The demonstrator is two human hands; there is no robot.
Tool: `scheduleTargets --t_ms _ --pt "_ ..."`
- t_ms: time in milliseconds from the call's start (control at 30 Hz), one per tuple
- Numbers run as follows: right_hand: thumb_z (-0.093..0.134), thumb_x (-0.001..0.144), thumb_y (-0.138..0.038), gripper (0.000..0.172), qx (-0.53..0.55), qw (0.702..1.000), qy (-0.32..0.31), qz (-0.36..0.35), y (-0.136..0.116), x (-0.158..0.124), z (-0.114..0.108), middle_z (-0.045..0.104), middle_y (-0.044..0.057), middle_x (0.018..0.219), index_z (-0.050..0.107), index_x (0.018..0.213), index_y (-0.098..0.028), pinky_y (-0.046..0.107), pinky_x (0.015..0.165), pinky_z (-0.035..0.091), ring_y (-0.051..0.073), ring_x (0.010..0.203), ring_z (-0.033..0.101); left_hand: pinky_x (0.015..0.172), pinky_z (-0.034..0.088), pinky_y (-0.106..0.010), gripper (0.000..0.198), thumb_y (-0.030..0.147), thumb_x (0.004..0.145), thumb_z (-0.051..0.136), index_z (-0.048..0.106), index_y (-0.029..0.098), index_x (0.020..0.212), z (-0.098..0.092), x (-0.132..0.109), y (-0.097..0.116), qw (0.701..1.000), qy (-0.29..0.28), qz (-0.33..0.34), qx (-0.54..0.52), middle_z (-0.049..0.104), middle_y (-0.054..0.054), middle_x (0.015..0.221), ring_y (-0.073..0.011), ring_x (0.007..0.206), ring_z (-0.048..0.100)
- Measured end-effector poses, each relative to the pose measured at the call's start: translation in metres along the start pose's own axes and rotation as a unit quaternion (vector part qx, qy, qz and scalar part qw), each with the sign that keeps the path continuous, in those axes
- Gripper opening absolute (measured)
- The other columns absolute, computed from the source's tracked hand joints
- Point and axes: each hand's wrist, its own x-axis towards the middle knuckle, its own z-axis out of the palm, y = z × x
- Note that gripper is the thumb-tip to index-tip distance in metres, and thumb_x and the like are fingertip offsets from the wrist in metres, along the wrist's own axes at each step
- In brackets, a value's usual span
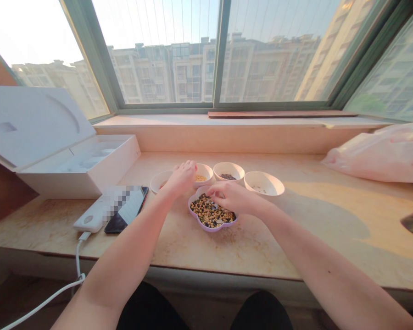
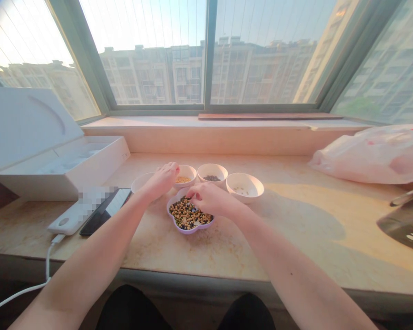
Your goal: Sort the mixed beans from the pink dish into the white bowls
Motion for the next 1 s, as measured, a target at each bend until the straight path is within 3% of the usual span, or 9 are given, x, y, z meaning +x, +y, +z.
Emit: scheduleTargets --t_ms 200,300,433,600,733,1000 --pt "0.064 0.091 -0.021 0.023 0.041 0.995 -0.049 -0.078 -0.008 0.002 0.012 0.074 0.006 0.121 0.074 0.112 -0.022 0.04 0.106 0.048 0.025 0.114 0.066 0.102 0.046 -0.046 0.028 0.014 0.102 0.036 0.06 0.012 0.116 0.005 0.001 -0.001 1.0 -0.027 0.006 0.007 0.065 -0.019 0.129 -0.031 0.123 0.059" --pt "0.066 0.091 -0.023 0.023 0.038 0.993 -0.051 -0.103 -0.013 0.003 0.016 0.074 0.005 0.122 0.074 0.113 -0.024 0.04 0.109 0.045 0.025 0.119 0.064 0.101 0.046 -0.045 0.03 0.017 0.103 0.035 0.061 0.012 0.117 0.005 0.002 0.0 1.0 -0.024 0.001 0.008 0.066 -0.018 0.13 -0.0303 0.122 0.06" --pt "0.066 0.093 -0.025 0.02 -0.011 0.992 -0.042 -0.115 -0.018 0.004 0.021 0.073 0.004 0.12 0.075 0.11 -0.026 0.04 0.108 0.045 0.025 0.117 0.063 0.101 0.046 -0.044 0.034 0.022 0.106 0.032 0.062 0.014 0.12 0.001 0.001 0.004 1.0 -0.008 -0.022 -0.006 0.068 -0.016 0.127 -0.0286 0.119 0.062" --pt "0.062 0.095 -0.026 0.016 -0.067 0.991 -0.069 -0.096 -0.017 0.007 0.024 0.073 0.007 0.105 0.078 0.1 -0.023 0.041 0.094 0.05 0.027 0.102 0.065 0.099 0.046 -0.042 0.031 0.022 0.103 0.039 0.067 0.016 0.114 -0.003 0.0 0.009 1.0 0.002 -0.017 -0.015 0.07 -0.014 0.121 -0.0274 0.114 0.065" --pt "0.061 0.092 -0.017 0.018 -0.048 0.994 -0.069 -0.068 -0.014 0.008 0.025 0.073 0.007 0.096 0.079 0.093 -0.021 0.038 0.084 0.051 0.025 0.089 0.066 0.095 0.048 -0.039 0.029 0.02 0.101 0.042 0.069 0.016 0.11 -0.004 0.0 0.01 0.999 0.018 -0.008 -0.031 0.072 -0.013 0.118 -0.0265 0.11 0.066" --pt "0.061 0.087 -0.011 0.021 0.001 0.998 -0.062 -0.026 -0.016 0.004 0.019 0.076 0.006 0.096 0.079 0.088 -0.022 0.037 0.083 0.053 0.024 0.087 0.068 0.089 0.05 -0.036 0.026 0.018 0.097 0.046 0.071 0.019 0.101 0.001 0.001 0.007 0.997 0.032 0.028 -0.065 0.075 -0.01 0.115 -0.0251 0.102 0.069"
